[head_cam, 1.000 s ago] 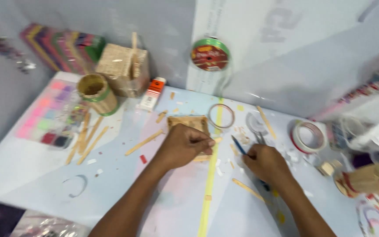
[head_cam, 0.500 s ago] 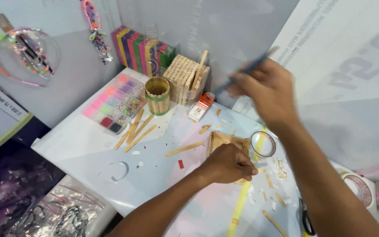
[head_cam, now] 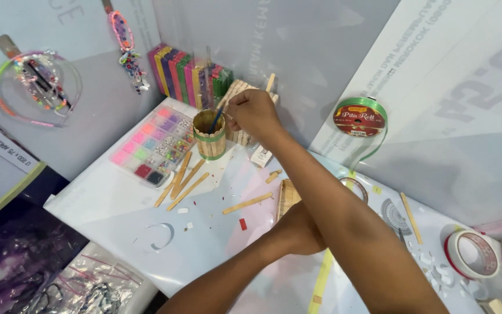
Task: Measuring, cutting, and gluing small wooden sticks to build or reinforce a miniature wooden structure.
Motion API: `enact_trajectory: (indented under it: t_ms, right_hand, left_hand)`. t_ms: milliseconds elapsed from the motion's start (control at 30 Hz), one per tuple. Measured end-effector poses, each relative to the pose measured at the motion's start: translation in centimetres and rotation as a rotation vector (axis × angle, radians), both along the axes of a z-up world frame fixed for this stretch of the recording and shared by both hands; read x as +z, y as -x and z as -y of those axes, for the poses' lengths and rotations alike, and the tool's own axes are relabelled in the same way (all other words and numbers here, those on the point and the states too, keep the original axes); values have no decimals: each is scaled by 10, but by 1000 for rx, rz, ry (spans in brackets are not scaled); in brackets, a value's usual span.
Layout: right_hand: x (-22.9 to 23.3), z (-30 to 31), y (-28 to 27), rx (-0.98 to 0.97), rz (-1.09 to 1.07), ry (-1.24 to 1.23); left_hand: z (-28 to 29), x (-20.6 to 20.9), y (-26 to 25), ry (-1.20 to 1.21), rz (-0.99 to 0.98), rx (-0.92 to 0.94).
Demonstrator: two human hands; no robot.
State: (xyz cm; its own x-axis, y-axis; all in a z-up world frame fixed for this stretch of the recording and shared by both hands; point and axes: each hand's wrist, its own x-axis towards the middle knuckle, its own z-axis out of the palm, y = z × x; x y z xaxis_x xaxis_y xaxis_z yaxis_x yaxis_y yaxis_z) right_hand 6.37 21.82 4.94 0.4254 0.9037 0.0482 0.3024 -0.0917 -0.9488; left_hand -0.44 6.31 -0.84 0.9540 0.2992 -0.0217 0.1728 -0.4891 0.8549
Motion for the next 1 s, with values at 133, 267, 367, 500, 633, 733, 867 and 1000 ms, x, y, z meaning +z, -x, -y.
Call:
enact_trajectory:
  t_ms: [133,267,367,500,633,733,867,1000]
  right_hand:
    - [15,30,-34,-57,47,11]
    - [44,116,-64,-27,69,-130]
    - [55,195,-77,-66,194,-113]
    - [45,304,-91,-275,432,165]
    - [42,376,-87,-313,493,649]
    - [20,413,-83,-232,588,943]
    - [-2,431,-80,-287,552,1032]
    - [-14,438,-87,-330,475,985]
  left_hand:
    - [1,-21,-5,181,-10,-8]
    - [-1,29,15,275,15,9]
    - [-1,10,8,363,61,23]
    - [1,12,8,456,76,74]
    - [5,22,7,413,47,65]
    - [6,26,10,446,-9,101]
    - [8,30,10,439,-26,105]
    - [8,31,10,432,-35,104]
